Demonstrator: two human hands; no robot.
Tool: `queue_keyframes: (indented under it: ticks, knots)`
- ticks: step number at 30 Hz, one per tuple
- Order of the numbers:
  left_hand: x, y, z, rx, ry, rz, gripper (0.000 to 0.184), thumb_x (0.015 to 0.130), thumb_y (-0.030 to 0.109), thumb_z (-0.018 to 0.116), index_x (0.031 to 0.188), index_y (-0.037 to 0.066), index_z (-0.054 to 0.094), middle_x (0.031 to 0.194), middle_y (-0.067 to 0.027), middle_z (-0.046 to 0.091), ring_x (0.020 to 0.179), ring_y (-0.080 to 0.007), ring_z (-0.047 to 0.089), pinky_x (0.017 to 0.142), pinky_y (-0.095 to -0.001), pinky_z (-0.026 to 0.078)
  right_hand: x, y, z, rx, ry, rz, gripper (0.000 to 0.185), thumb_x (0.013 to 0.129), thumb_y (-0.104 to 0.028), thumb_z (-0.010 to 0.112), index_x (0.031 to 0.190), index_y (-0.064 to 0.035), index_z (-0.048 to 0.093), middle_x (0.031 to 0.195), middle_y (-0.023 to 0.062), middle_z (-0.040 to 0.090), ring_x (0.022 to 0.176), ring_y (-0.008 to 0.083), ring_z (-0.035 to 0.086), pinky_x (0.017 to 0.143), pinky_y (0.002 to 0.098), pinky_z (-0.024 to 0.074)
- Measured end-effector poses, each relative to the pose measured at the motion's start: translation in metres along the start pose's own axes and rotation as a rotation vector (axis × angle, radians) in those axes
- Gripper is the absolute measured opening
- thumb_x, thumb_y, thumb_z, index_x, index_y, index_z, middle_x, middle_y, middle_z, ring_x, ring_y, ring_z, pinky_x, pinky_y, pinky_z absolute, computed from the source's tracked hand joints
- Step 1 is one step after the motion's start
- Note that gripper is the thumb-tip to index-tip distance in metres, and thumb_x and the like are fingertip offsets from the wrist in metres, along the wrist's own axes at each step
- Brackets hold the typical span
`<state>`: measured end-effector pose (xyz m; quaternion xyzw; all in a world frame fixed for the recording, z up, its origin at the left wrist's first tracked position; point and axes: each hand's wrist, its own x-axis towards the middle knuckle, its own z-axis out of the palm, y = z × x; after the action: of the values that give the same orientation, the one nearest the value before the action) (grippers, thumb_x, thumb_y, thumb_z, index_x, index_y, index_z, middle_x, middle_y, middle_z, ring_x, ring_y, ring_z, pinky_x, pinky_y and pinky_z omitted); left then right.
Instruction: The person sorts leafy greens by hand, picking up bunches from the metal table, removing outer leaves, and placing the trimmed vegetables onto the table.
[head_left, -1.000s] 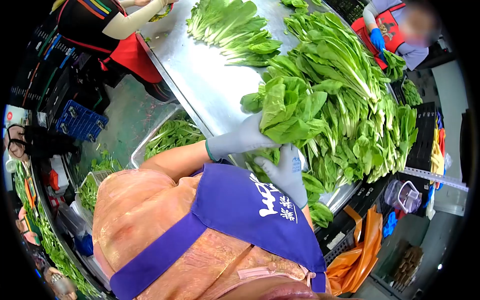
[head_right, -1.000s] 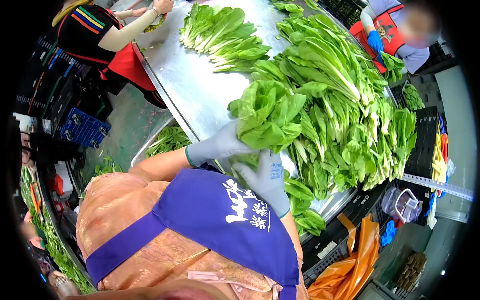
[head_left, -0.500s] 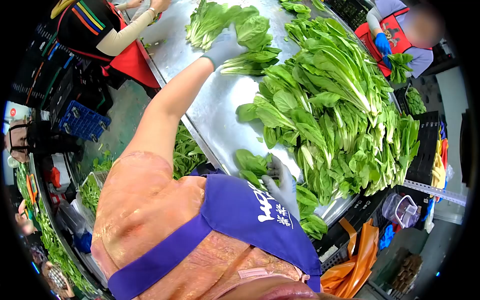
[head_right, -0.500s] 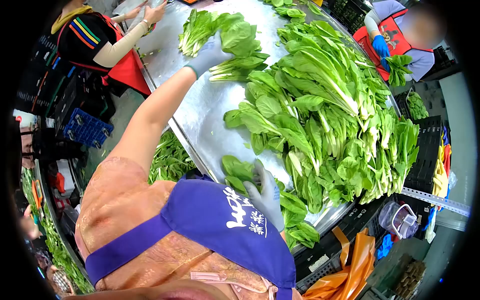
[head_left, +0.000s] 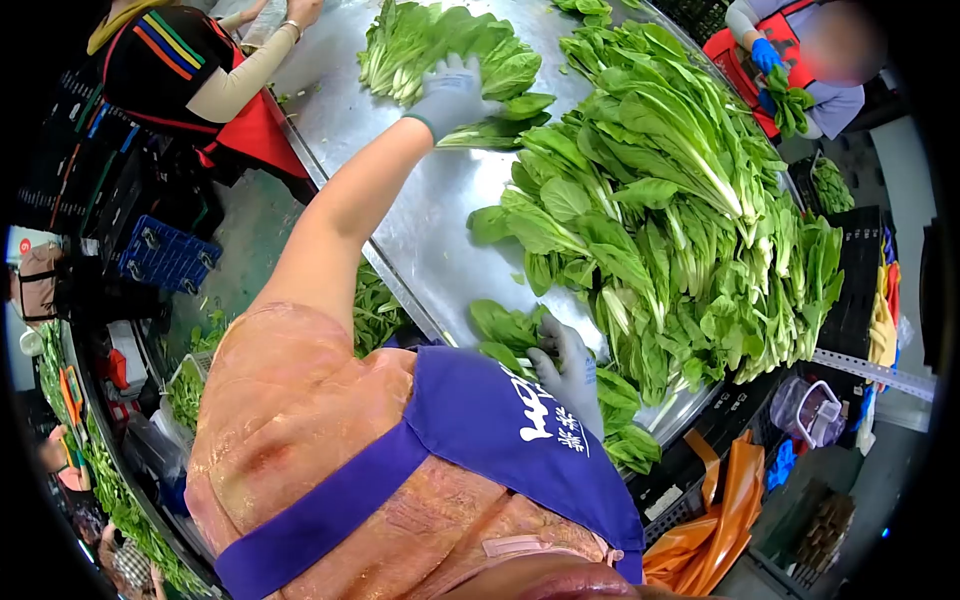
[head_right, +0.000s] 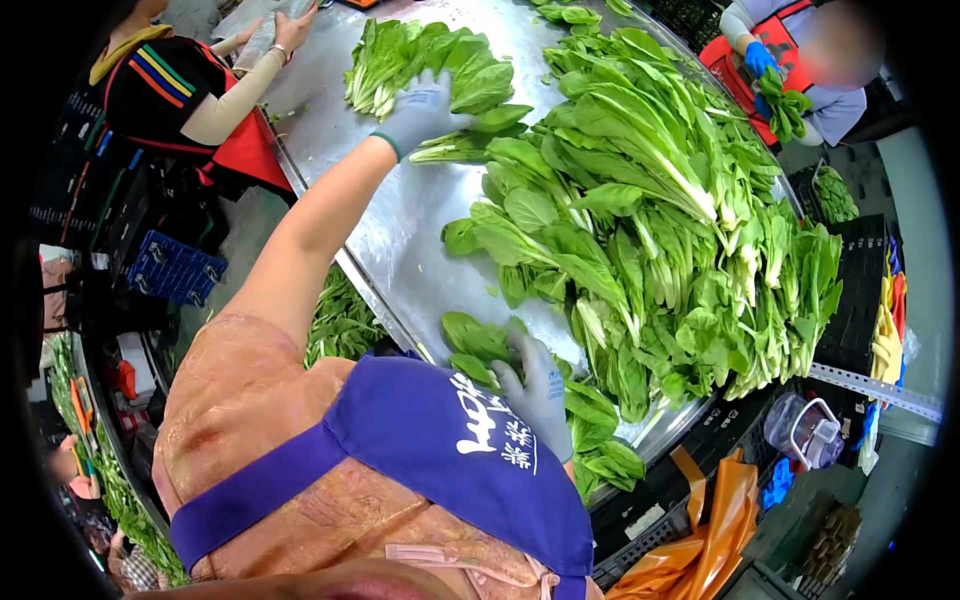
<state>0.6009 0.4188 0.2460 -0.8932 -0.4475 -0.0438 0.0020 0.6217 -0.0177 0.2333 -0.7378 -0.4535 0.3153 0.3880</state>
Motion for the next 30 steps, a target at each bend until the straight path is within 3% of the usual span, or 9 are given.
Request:
queue_keyframes:
  ticks: [2, 3, 8, 10, 16, 18, 25, 28, 30]
  knots:
    - [-0.014, -0.005, -0.010, -0.053, 0.106, 0.042, 0.080, 0.079, 0.061, 0.070, 0.130, 0.003, 0.049, 0.127, -0.0189, 0.054, 0.116, -0.0324, 0.055, 0.092, -0.0480, 0.047, -0.003, 0.000, 0.000, -0.028, 0.012, -0.004, 0.049, 0.084, -0.012, 0.070, 0.129, 0.0005, 0.054, 0.110, 0.0187, 0.062, 0.094, 0.0319, 0.062, 0.083, 0.0392, 0.0507]
    - [-0.025, -0.004, -0.010, -0.066, 0.278, 0.085, 0.053, 0.084, 0.048, 0.070, 0.114, 0.006, 0.059, 0.112, -0.0142, 0.060, 0.106, -0.0284, 0.060, 0.087, -0.0432, 0.050, -0.003, 0.000, 0.001, -0.044, 0.017, -0.014, 0.049, 0.084, -0.012, 0.070, 0.129, 0.0006, 0.054, 0.111, 0.0188, 0.062, 0.094, 0.0320, 0.062, 0.082, 0.0392, 0.0507]
    - [-0.063, 0.016, 0.031, -0.470, -0.037, 0.343, 0.026, 0.089, 0.030, 0.062, 0.098, 0.006, 0.063, 0.102, -0.0145, 0.065, 0.095, -0.0329, 0.064, 0.083, -0.0448, 0.051, -0.001, 0.008, 0.007, -0.046, -0.033, -0.012, 0.049, 0.084, -0.014, 0.070, 0.128, 0.0009, 0.054, 0.111, 0.0182, 0.062, 0.092, 0.0310, 0.062, 0.082, 0.0391, 0.0505]
    - [-0.056, 0.021, 0.084, -0.482, -0.069, 0.444, 0.027, 0.089, 0.028, 0.061, 0.103, 0.005, 0.063, 0.109, -0.0169, 0.064, 0.101, -0.0363, 0.063, 0.086, -0.0462, 0.050, 0.001, 0.001, 0.006, -0.047, -0.047, -0.009, 0.049, 0.084, -0.014, 0.070, 0.128, 0.0007, 0.054, 0.109, 0.0176, 0.062, 0.091, 0.0307, 0.062, 0.081, 0.0390, 0.0503]
    - [-0.036, 0.037, 0.116, -0.594, 0.081, 0.245, 0.027, 0.089, 0.022, 0.057, 0.111, 0.007, 0.064, 0.111, -0.0190, 0.065, 0.108, -0.0362, 0.062, 0.092, -0.0455, 0.049, 0.001, 0.003, 0.005, -0.058, -0.043, -0.006, 0.048, 0.084, -0.013, 0.070, 0.128, -0.0009, 0.055, 0.106, 0.0166, 0.062, 0.094, 0.0307, 0.062, 0.083, 0.0393, 0.0492]
    - [-0.017, 0.035, 0.101, -0.565, -0.079, 0.125, 0.029, 0.090, 0.024, 0.056, 0.113, 0.008, 0.064, 0.120, -0.0181, 0.064, 0.115, -0.0341, 0.059, 0.096, -0.0456, 0.047, 0.000, 0.008, 0.005, -0.060, -0.033, -0.024, 0.047, 0.084, -0.012, 0.069, 0.128, -0.0014, 0.055, 0.107, 0.0171, 0.062, 0.096, 0.0311, 0.062, 0.085, 0.0393, 0.0492]
    - [0.010, 0.023, 0.098, -0.612, -0.050, -0.086, 0.042, 0.084, 0.027, 0.057, 0.121, 0.007, 0.064, 0.120, -0.0220, 0.065, 0.113, -0.0368, 0.060, 0.098, -0.0445, 0.046, -0.003, 0.010, 0.003, -0.051, 0.047, -0.012, 0.046, 0.084, -0.012, 0.069, 0.127, -0.0023, 0.056, 0.109, 0.0174, 0.063, 0.096, 0.0314, 0.063, 0.085, 0.0389, 0.0500]
    - [0.023, 0.010, 0.104, -0.563, -0.101, -0.115, 0.048, 0.088, 0.031, 0.057, 0.130, 0.008, 0.058, 0.133, -0.0188, 0.059, 0.125, -0.0334, 0.055, 0.106, -0.0438, 0.042, -0.007, 0.002, 0.002, 0.028, 0.087, 0.070, 0.046, 0.084, -0.012, 0.070, 0.127, -0.0020, 0.057, 0.109, 0.0173, 0.063, 0.097, 0.0303, 0.063, 0.085, 0.0381, 0.0499]
    - [0.029, 0.000, 0.105, -0.605, -0.109, -0.148, 0.046, 0.084, 0.028, 0.057, 0.125, 0.009, 0.062, 0.129, -0.0199, 0.061, 0.123, -0.0324, 0.057, 0.104, -0.0418, 0.043, -0.011, 0.012, 0.005, 0.018, 0.112, 0.064, 0.046, 0.084, -0.013, 0.070, 0.127, -0.0019, 0.057, 0.109, 0.0173, 0.063, 0.097, 0.0296, 0.063, 0.085, 0.0373, 0.0499]
